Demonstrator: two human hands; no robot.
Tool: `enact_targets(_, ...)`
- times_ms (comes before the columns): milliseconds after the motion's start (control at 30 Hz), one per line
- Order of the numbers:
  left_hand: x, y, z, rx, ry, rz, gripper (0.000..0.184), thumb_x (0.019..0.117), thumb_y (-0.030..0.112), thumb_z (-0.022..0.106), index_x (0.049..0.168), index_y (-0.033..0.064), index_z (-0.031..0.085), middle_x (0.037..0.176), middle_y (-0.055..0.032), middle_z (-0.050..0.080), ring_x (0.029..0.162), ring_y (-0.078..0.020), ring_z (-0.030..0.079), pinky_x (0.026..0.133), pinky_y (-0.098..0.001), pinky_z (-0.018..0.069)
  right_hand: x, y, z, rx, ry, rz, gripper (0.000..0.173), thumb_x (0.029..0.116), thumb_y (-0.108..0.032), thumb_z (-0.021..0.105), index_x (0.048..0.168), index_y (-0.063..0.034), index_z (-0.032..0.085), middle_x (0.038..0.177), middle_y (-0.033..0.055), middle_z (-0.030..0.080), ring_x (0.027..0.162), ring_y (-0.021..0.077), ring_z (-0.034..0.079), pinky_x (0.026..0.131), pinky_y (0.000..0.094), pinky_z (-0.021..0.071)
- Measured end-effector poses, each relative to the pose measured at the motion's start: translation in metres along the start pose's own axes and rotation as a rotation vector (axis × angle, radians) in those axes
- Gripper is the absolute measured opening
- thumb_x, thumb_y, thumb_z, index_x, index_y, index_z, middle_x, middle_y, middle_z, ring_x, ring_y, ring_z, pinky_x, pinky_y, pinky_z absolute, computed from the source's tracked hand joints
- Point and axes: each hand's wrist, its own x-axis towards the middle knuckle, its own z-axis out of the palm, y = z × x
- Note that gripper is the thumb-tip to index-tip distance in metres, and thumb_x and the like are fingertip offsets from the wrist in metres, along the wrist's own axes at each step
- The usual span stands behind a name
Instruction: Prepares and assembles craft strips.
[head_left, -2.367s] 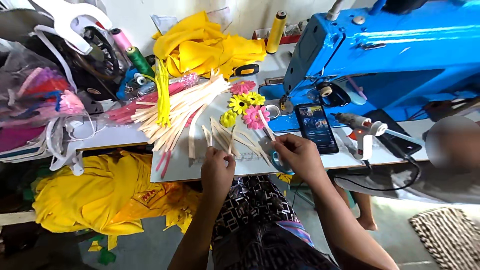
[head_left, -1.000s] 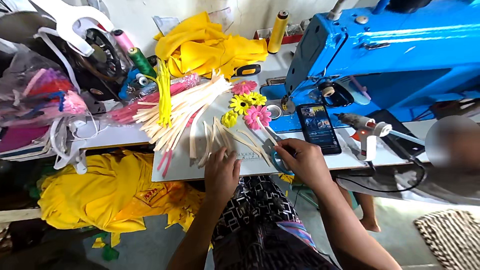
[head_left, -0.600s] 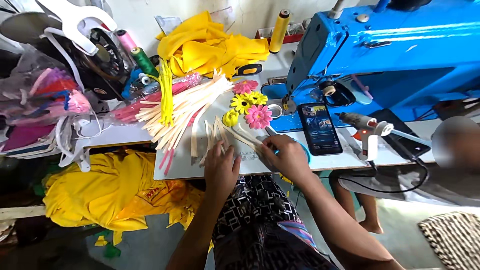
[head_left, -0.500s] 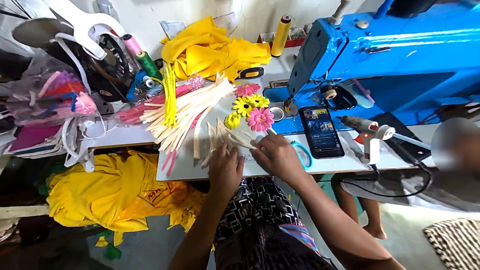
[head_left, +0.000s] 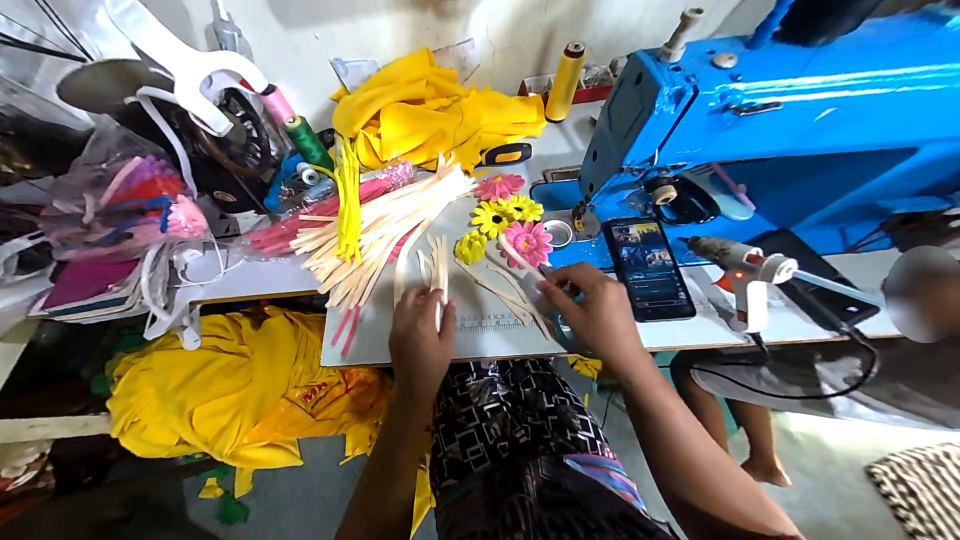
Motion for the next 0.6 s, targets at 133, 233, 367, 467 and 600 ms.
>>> enact_targets(133, 0.014, 0.000, -0.011, 0.040, -0.089, -0.172, 0.032, 0.1016, 0.022, 0.064, 0.116, -0.0057, 0.070, 0.114, -0.0257, 0.065, 0.097, -0.0383, 0.068, 0.085, -0.0541, 0.0565, -0.004, 0.004, -0.013, 0.018, 0.048, 0.115, 0.017, 0.0990, -0.017, 0.066, 0.100, -0.0013, 0.072, 0.081, 0.0107, 0.066, 0.066, 0.0201, 0.060, 0.062, 0.0406, 0.0512)
enact_targets(233, 0.021, 0.008, -0.011, 0.095, -0.161, -0.182, 0.035, 0.0988, 0.026, 0.069, 0.119, -0.0021, 0.071, 0.121, -0.0255, 0.064, 0.108, -0.0427, 0.064, 0.089, -0.0589, 0.0525, -0.006, 0.007, -0.012, 0.005, 0.038, 0.137, 0.016, 0.0990, -0.016, 0.066, 0.099, -0.0005, 0.072, 0.081, 0.0115, 0.066, 0.067, 0.0217, 0.061, 0.063, 0.0425, 0.0513)
enact_targets(367, 0.018, 0.014, -0.003, 0.153, -0.159, -0.121, 0.031, 0.0962, 0.028, 0.072, 0.110, 0.0009, 0.076, 0.127, -0.0243, 0.062, 0.116, -0.0457, 0.058, 0.092, -0.0614, 0.0473, -0.009, 0.008, -0.006, -0.058, 0.029, 0.084, 0.017, 0.0979, -0.016, 0.067, 0.099, 0.0006, 0.073, 0.087, 0.0155, 0.069, 0.079, 0.0317, 0.067, 0.072, 0.0529, 0.0543)
enact_targets(467, 0.016, 0.011, 0.000, 0.195, -0.155, -0.104, 0.031, 0.0989, 0.030, 0.068, 0.110, 0.0030, 0.077, 0.128, -0.0229, 0.061, 0.117, -0.0450, 0.056, 0.091, -0.0625, 0.0439, -0.009, 0.011, -0.001, -0.106, 0.034, 0.042, 0.018, 0.0974, -0.017, 0.068, 0.097, 0.0008, 0.073, 0.086, 0.0159, 0.070, 0.084, 0.0366, 0.068, 0.076, 0.0566, 0.0538)
enact_targets(600, 0.011, 0.002, 0.001, 0.199, -0.166, -0.030, 0.031, 0.0982, 0.034, 0.067, 0.111, 0.0079, 0.078, 0.130, -0.0227, 0.060, 0.120, -0.0453, 0.053, 0.090, -0.0621, 0.0425, -0.007, 0.013, 0.002, -0.163, 0.030, 0.018, 0.019, 0.0977, -0.016, 0.067, 0.097, 0.0009, 0.074, 0.086, 0.0171, 0.071, 0.086, 0.0395, 0.068, 0.078, 0.0591, 0.0523)
